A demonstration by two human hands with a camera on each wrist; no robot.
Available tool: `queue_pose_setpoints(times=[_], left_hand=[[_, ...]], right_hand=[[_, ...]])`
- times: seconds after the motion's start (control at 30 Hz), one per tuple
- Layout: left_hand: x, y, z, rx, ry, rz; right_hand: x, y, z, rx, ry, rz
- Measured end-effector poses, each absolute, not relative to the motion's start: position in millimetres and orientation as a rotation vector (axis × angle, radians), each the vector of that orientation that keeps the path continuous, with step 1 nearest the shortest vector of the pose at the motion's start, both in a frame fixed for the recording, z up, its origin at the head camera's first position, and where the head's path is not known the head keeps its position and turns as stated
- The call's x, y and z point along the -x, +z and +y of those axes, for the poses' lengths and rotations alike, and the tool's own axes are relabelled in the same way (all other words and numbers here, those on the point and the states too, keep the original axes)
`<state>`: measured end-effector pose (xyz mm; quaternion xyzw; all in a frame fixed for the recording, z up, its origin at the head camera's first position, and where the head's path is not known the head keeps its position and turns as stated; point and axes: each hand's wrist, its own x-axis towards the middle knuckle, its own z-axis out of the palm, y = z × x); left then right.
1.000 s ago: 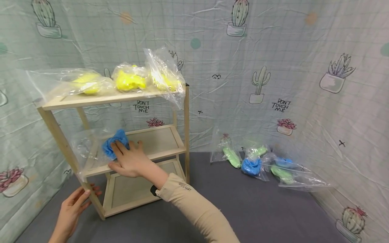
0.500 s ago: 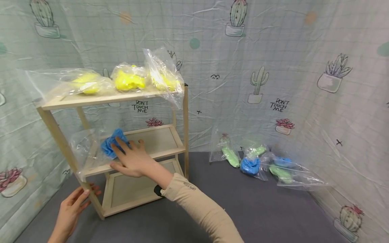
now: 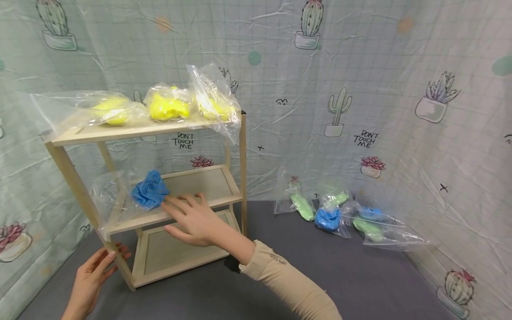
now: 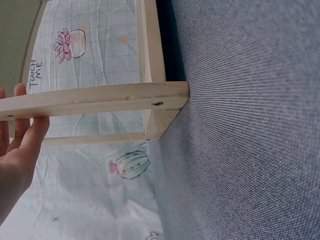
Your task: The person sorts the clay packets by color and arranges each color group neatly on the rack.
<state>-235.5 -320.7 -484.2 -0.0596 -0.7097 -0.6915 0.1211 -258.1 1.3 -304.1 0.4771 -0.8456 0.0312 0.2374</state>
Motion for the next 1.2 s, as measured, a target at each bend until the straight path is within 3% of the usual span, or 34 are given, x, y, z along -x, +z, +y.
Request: queue_pose_setpoints(times=[0.33, 0.6, 0.97, 1.2], left_hand=[[233.7, -484.2, -321.9, 0.011, -1.974, -2.141], [208.3, -442.9, -294.3, 0.092, -2.003, -2.058], [232.8, -481.1, -319.0, 0.126, -2.013, -2.080], [226.2, -468.3, -310.6, 0.117, -1.988, -2.111]], right_hand=[[251.3, -332.0, 62.9, -1.291, 0.244, -2.070], [259.9, -369.0, 128.1, -1.178, 0.298, -1.960], [285.4, -430.8, 226.6, -0.911, 0.167, -2.088], [298.6, -449.8, 275.8, -0.709, 0.034, -2.247]])
